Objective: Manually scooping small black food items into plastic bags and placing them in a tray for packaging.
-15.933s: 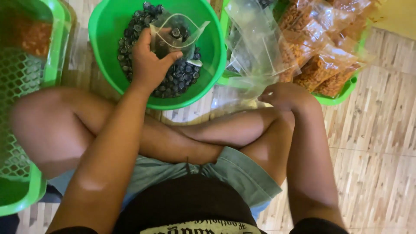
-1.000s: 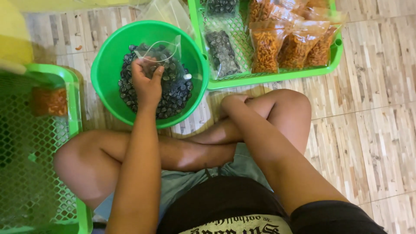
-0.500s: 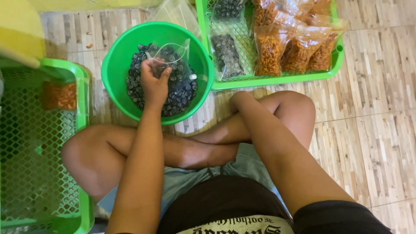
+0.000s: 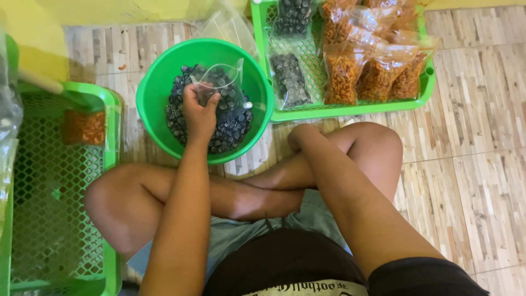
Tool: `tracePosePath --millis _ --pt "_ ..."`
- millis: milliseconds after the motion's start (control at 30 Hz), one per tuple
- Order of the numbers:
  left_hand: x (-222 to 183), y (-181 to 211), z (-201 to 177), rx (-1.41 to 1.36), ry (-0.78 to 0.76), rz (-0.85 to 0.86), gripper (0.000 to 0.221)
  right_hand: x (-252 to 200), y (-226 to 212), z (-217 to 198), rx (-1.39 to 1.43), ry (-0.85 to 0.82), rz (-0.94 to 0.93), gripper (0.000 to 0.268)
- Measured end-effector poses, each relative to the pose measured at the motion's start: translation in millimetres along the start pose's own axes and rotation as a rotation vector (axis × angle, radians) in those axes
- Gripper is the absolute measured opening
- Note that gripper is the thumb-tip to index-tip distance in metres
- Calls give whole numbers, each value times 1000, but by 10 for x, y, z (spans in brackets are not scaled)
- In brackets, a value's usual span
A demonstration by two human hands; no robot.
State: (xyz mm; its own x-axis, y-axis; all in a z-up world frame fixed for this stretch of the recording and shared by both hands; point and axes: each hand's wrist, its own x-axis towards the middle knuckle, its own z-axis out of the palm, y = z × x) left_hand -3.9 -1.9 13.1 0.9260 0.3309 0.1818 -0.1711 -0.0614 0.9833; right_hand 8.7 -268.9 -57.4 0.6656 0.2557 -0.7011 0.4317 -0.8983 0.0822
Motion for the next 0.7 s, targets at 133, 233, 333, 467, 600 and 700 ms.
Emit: tracePosePath --millis 133,233,333,467,600,700 --pt "4 9 14 13 -8 -19 33 -71 8 -46 -23 55 -24 30" --pt "6 39 16 24 -11 -11 33 -65 29 -130 -54 105 -56 27" --pt "-28 51 10 11 -16 -26 34 -100 16 -111 -73 146 -88 26" --pt "12 -12 10 5 -21 -30 33 -210 33 -28 -112 210 -134 27" --pt "7 3 27 0 -18 -26 33 -721 114 -551 -221 511 -239 22" --pt "18 -33 25 8 -13 -18 31 -799 465 -788 -36 732 -222 27"
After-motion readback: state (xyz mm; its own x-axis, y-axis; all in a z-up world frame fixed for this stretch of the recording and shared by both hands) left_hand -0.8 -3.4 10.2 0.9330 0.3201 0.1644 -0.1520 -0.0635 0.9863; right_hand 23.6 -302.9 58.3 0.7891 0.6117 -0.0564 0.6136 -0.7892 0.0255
